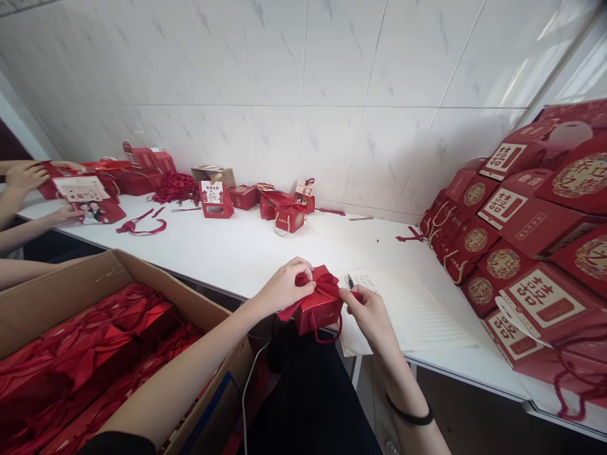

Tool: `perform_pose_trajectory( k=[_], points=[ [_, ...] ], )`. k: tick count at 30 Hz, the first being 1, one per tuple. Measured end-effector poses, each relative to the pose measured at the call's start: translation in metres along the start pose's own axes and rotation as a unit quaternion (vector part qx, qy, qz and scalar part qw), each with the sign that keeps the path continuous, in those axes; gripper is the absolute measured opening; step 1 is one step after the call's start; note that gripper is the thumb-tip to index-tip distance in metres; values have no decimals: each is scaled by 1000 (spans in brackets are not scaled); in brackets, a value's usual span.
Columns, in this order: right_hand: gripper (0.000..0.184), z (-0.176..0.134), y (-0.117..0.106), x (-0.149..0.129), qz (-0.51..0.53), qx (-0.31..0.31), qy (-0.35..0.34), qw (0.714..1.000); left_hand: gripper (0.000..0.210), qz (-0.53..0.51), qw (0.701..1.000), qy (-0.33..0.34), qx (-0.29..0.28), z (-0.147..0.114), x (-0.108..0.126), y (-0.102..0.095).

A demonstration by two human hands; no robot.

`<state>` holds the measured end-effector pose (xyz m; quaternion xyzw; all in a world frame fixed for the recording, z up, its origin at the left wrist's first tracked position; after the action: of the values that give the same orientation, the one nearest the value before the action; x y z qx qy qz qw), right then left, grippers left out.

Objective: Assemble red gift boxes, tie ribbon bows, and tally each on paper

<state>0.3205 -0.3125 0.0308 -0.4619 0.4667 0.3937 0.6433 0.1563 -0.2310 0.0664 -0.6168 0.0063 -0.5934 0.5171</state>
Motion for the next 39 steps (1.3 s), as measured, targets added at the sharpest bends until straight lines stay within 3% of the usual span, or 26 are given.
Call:
perform_pose_trajectory(
  k=[6,15,19,22,24,27,31,35,39],
  points=[
    [46,-1,4,16,72,-23,15,997,6,10,1000,-11,0,0,1,0],
    [42,-9,7,16,222,-30,1,975,6,2,1000,-22,4,1,-2,3],
    [36,-8,-10,13,84,-53,9,995,8,-2,1000,-22,-8,2,-3,0],
    [36,3,-33,6,-54,40,-31,997,12,-18,999,-20,-27,-1,-5,-6],
    [40,14,-40,-1,-89,76,-71,991,22,-24,999,-22,-15,-5,-7,-12],
    [40,32,-31,-12,-117,-17,-113,987,28,-13,998,-35,45,-15,-11,-19],
    [34,47,-9,-20,-140,-128,-118,975,22,33,994,-37,94,-29,-14,-18],
    [37,48,2,-20,-24,-145,-49,988,15,53,992,-61,95,-33,-13,-15],
    [43,39,6,-19,85,-120,-10,989,18,-28,990,-105,87,-29,-10,-13]
  ],
)
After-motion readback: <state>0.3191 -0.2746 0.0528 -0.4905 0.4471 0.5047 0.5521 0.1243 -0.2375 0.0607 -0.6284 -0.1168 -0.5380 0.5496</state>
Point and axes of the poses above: each hand's wrist, its own z-axis towards the middle knuckle, its own y-axis out of the palm, x = y × z, the point moved 2 cm from there along z, towards the middle knuckle, and after that the axes turned 9 degrees about -x, right-handed, at the moved point
